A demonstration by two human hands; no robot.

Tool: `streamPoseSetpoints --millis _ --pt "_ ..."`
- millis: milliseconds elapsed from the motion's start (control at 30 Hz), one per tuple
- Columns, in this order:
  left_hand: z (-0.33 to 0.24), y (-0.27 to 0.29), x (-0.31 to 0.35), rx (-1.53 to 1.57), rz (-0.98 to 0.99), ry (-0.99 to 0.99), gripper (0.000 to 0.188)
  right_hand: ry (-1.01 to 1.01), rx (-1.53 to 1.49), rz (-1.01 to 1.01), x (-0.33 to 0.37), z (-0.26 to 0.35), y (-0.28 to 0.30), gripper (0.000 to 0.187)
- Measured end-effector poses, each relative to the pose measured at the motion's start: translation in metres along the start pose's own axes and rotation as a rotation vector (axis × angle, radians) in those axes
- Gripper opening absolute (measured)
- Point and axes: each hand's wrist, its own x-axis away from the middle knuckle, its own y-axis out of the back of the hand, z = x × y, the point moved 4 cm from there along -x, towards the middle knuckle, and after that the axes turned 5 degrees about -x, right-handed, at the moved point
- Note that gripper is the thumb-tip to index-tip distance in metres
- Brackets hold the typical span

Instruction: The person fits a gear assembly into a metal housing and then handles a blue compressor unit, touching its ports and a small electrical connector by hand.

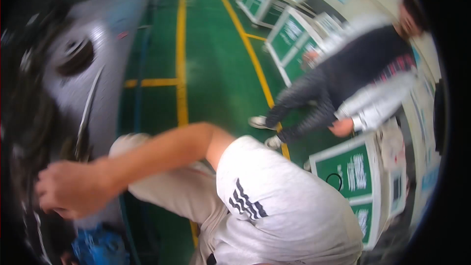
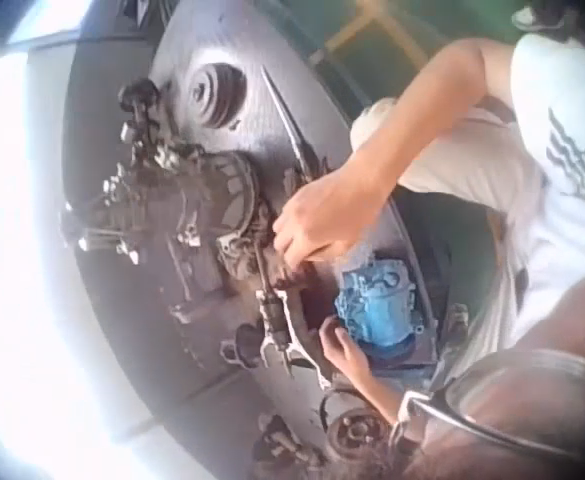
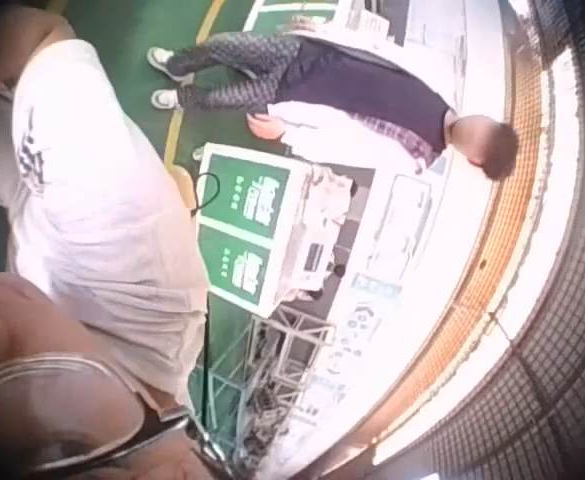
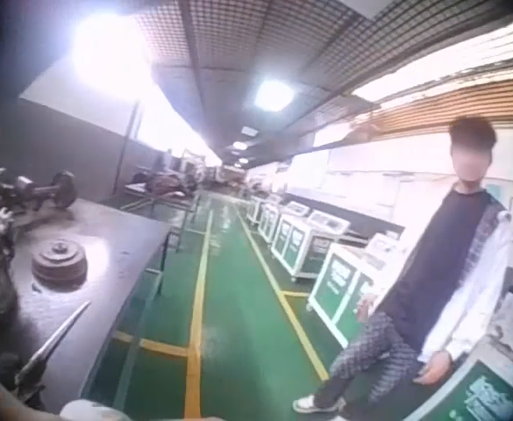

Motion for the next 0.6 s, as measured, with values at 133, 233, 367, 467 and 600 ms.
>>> streamPoseSetpoints --millis 133,233,367,467,600 --pt "-0.047 -0.003 0.034 -0.252 -0.125 -0.047 0.031 -0.156 0.032 -0.270 0.151 0.047 0.054 0.022" --pt "-0.080 -0.016 0.049 -0.385 -0.161 -0.086 0.034 -0.248 0.081 -0.440 0.216 0.073 0.063 0.024" --pt "-0.073 -0.026 0.055 -0.339 -0.172 -0.078 0.032 -0.321 0.105 -0.580 0.237 0.082 0.067 0.034" --pt "-0.038 -0.020 0.059 -0.151 -0.125 -0.059 0.031 -0.460 0.148 -0.608 0.235 0.082 0.068 0.036" --pt "-0.010 -0.008 0.079 0.071 -0.054 -0.047 0.038 -0.284 0.182 -0.673 0.238 0.115 0.071 0.036"
